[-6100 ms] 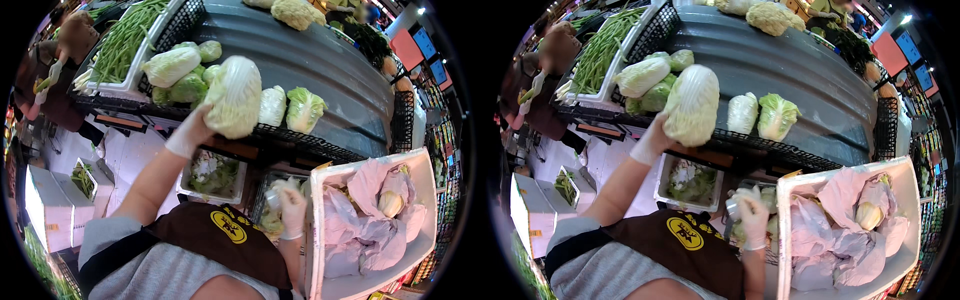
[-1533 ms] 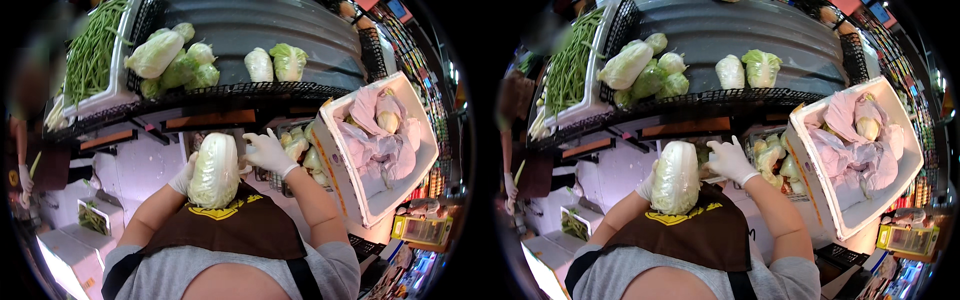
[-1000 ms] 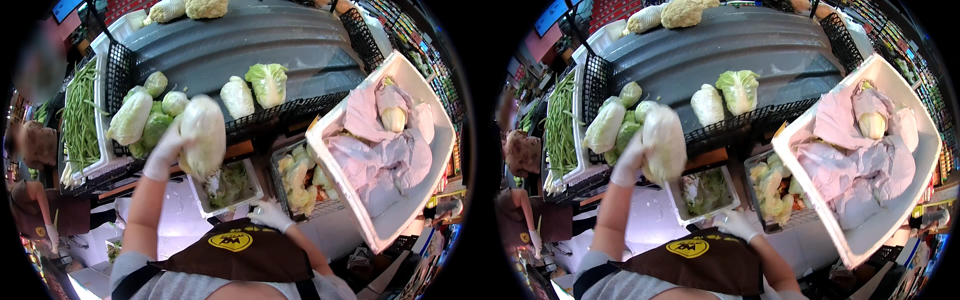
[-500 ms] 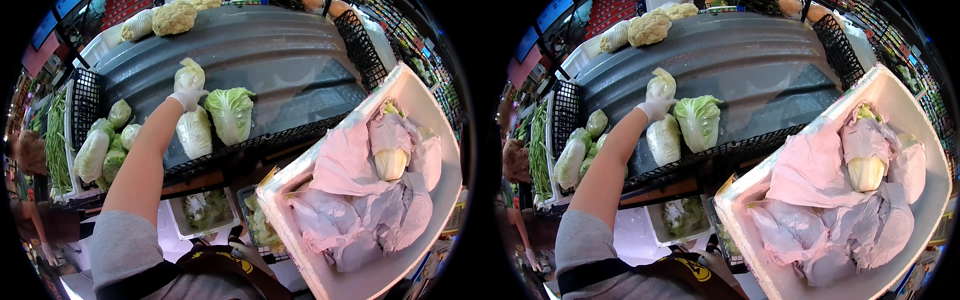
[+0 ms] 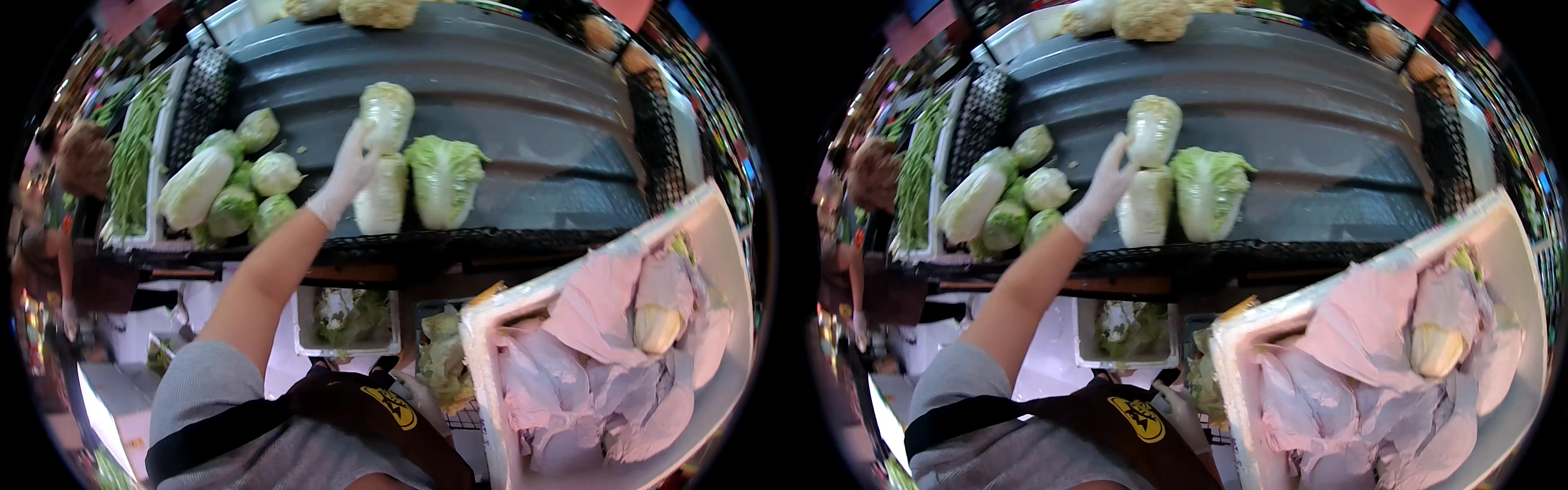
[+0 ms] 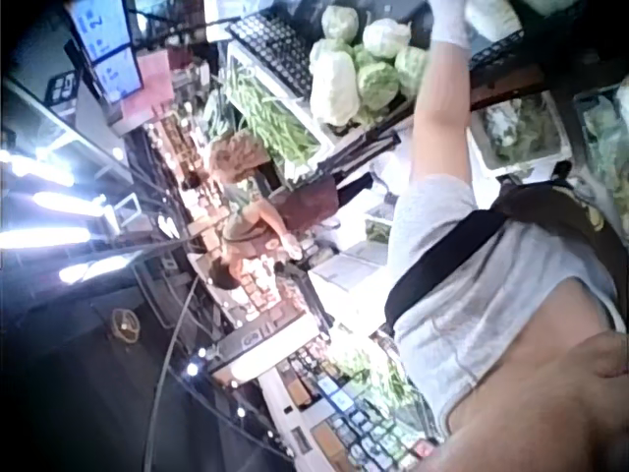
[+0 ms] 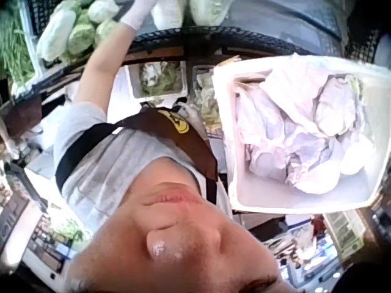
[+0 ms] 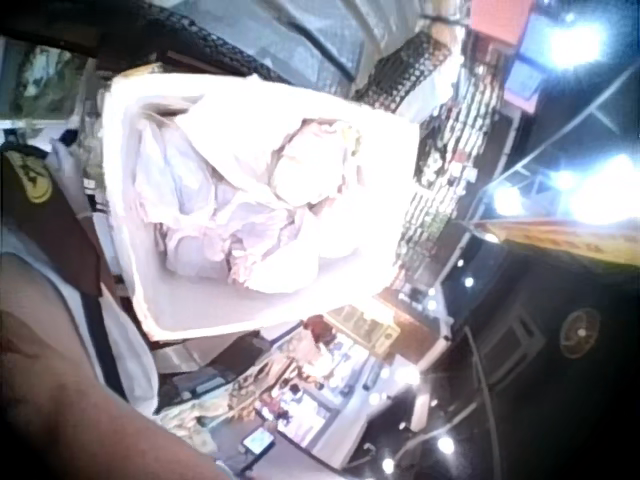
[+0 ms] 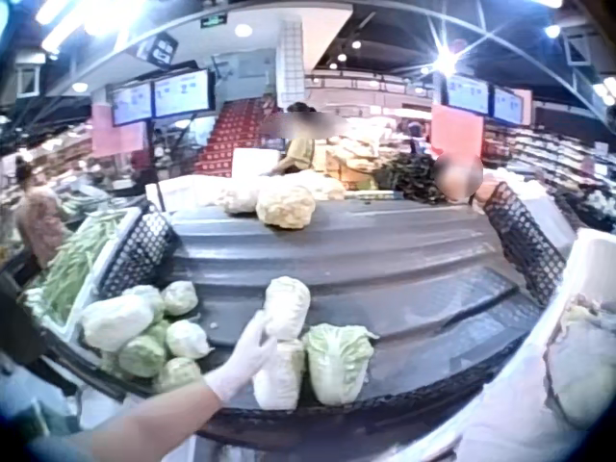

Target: The person trims the outer leaves of cabbages using a knife, places them onto a metal shelf, and luego removes cabbages from a white foam crate.

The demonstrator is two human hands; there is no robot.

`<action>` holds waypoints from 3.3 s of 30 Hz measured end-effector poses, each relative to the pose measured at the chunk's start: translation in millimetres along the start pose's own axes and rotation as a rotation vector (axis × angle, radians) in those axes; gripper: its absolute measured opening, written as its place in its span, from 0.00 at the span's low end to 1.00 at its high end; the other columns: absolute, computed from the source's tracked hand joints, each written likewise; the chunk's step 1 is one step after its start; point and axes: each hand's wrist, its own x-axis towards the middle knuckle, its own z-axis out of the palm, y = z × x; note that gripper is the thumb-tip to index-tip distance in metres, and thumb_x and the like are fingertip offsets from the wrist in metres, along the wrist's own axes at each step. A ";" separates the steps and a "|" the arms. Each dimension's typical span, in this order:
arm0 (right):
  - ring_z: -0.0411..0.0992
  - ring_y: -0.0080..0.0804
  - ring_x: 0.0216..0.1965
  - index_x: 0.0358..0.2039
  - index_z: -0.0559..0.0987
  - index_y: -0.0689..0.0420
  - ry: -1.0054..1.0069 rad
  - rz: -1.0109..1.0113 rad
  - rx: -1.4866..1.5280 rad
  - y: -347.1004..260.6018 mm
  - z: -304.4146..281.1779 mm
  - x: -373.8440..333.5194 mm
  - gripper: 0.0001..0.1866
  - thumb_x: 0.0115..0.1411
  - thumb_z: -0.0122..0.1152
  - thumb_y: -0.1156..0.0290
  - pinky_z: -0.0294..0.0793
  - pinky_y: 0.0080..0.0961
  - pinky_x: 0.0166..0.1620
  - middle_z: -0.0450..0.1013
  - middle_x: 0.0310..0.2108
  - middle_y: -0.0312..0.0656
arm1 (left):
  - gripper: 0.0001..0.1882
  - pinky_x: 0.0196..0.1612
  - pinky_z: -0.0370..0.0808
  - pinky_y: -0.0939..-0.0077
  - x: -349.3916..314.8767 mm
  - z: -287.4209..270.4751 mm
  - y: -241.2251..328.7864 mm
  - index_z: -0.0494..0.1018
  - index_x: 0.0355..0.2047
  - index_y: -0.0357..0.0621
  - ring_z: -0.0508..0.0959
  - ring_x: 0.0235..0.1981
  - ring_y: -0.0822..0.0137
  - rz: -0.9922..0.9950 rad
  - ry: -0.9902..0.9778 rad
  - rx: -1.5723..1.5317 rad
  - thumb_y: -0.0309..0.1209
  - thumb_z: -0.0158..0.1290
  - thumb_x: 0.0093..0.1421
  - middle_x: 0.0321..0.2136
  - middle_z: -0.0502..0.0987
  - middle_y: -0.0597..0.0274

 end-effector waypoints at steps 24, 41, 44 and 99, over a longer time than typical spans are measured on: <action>0.73 0.34 0.41 0.47 0.75 0.63 0.026 -0.012 -0.074 -74.9 109.7 -2.0 0.23 0.52 0.67 0.65 0.70 0.25 0.46 0.74 0.40 0.47 | 0.47 0.59 0.58 0.53 -68.8 -324.4 17.2 0.58 0.53 0.36 0.67 0.52 0.49 -0.458 -0.240 1.133 0.49 0.64 0.37 0.47 0.69 0.47; 0.71 0.22 0.41 0.51 0.72 0.65 0.240 0.029 0.545 -89.7 127.8 -20.5 0.18 0.61 0.55 0.72 0.70 0.18 0.47 0.74 0.42 0.42 | 0.57 0.56 0.61 0.52 -110.7 -353.2 -23.9 0.50 0.62 0.54 0.57 0.56 0.46 0.324 0.334 0.766 0.35 0.71 0.32 0.53 0.56 0.48; 0.72 0.26 0.42 0.51 0.71 0.65 0.217 0.007 0.762 -84.0 123.3 -20.5 0.18 0.63 0.52 0.70 0.72 0.22 0.48 0.74 0.41 0.44 | 0.57 0.56 0.62 0.53 -115.2 -371.1 -0.7 0.50 0.61 0.51 0.58 0.55 0.49 0.347 0.503 0.656 0.35 0.72 0.33 0.51 0.57 0.50; 0.73 0.29 0.35 0.21 0.80 0.48 -0.251 -1.086 -1.208 -415.7 155.7 3.6 0.05 0.47 0.66 0.64 0.44 0.52 0.65 0.71 0.18 0.33 | 0.53 0.61 0.62 0.65 -257.9 -296.8 101.4 0.48 0.63 0.41 0.65 0.58 0.62 -0.322 -0.094 -1.486 0.51 0.64 0.46 0.57 0.63 0.56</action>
